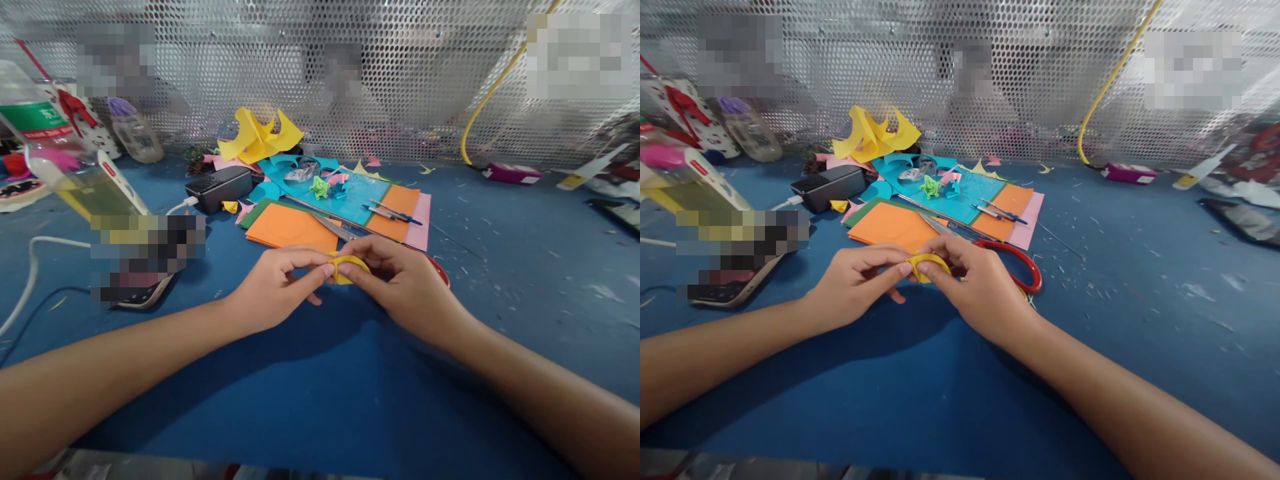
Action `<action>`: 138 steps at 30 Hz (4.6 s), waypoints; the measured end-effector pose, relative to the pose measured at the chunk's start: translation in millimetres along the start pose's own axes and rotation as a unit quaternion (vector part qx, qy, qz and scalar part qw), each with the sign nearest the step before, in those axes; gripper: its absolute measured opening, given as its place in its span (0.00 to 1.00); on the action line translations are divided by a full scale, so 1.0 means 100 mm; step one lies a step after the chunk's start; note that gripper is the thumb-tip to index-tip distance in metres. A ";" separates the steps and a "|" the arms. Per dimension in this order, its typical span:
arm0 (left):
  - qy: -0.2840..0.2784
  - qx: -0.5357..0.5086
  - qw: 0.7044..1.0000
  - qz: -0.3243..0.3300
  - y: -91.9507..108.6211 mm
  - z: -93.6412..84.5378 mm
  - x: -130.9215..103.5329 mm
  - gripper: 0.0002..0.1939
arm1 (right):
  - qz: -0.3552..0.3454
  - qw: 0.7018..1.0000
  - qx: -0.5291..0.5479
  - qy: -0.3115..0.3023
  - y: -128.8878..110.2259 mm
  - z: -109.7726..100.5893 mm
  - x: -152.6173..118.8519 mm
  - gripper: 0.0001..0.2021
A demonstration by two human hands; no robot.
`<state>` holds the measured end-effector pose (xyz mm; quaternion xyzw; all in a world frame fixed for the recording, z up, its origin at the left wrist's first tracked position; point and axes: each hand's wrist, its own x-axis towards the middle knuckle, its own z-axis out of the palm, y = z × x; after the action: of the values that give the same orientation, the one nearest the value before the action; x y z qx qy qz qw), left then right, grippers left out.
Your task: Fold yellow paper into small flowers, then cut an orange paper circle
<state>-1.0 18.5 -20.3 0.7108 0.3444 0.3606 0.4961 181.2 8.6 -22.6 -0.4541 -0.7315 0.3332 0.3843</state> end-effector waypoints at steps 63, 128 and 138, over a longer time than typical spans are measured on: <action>0.046 0.061 0.997 -0.032 -0.01 0.06 0.00 0.09 | 0.011 0.997 -0.051 0.055 -0.02 0.15 -0.05 0.10; 0.017 -0.001 1.000 -0.011 -0.03 0.05 0.01 0.11 | -0.116 0.967 -0.203 0.099 -0.04 0.02 0.01 0.04; 0.081 -0.002 0.995 -0.058 -0.03 0.05 0.03 0.10 | -0.106 0.977 -0.173 0.067 -0.03 -0.04 0.06 0.05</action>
<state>4.5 19.3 -24.1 0.6570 0.4239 0.3884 0.4877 181.5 13.1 -17.1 -0.4549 -0.7945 0.1276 0.3814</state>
